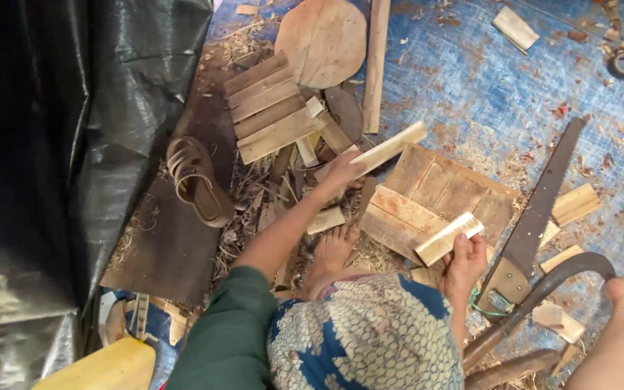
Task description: The person is sawing small wooden planks with a hand saw and splitting them using a sickle-like tool on a workshop floor.
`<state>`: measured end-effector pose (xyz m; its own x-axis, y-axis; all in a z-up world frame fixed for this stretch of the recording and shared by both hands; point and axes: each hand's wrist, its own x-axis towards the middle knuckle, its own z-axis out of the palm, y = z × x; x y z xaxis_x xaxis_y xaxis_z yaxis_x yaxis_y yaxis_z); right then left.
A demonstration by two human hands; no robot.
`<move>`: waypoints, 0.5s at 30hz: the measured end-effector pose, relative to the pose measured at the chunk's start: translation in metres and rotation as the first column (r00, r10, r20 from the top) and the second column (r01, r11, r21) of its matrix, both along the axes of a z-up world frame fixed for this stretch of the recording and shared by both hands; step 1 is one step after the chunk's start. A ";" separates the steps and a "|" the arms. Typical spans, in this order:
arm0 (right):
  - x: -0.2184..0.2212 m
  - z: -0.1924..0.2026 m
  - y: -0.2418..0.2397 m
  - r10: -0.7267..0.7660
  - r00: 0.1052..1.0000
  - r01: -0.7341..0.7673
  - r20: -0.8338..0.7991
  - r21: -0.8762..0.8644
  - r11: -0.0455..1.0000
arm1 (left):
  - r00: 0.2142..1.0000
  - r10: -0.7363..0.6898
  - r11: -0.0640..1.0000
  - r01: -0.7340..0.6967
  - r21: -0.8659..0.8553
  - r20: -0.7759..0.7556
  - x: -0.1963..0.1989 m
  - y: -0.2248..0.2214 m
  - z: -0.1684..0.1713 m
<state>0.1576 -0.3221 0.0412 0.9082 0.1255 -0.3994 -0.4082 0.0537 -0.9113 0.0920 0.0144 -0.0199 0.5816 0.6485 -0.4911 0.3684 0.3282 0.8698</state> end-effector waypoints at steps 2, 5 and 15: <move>0.005 -0.005 0.000 0.012 1.000 -0.011 0.021 -0.040 0.999 | 0.995 -0.069 0.962 0.086 -0.259 0.076 -0.052 0.010 0.031; 0.020 -0.090 -0.032 0.021 1.000 -0.020 -0.011 0.044 0.999 | 0.981 0.149 0.929 -0.096 -0.357 0.126 -0.082 0.028 0.043; 0.031 0.002 -0.087 -0.326 0.892 0.432 -0.314 0.374 0.821 | 0.903 -0.045 0.928 0.197 -0.318 0.427 -0.061 0.054 0.340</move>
<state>0.1883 -0.4091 0.0436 0.8096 -0.0054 -0.5869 -0.4649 0.6046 -0.6468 0.0312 0.0688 0.3200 0.8401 0.3932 -0.3736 0.0655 0.6102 0.7895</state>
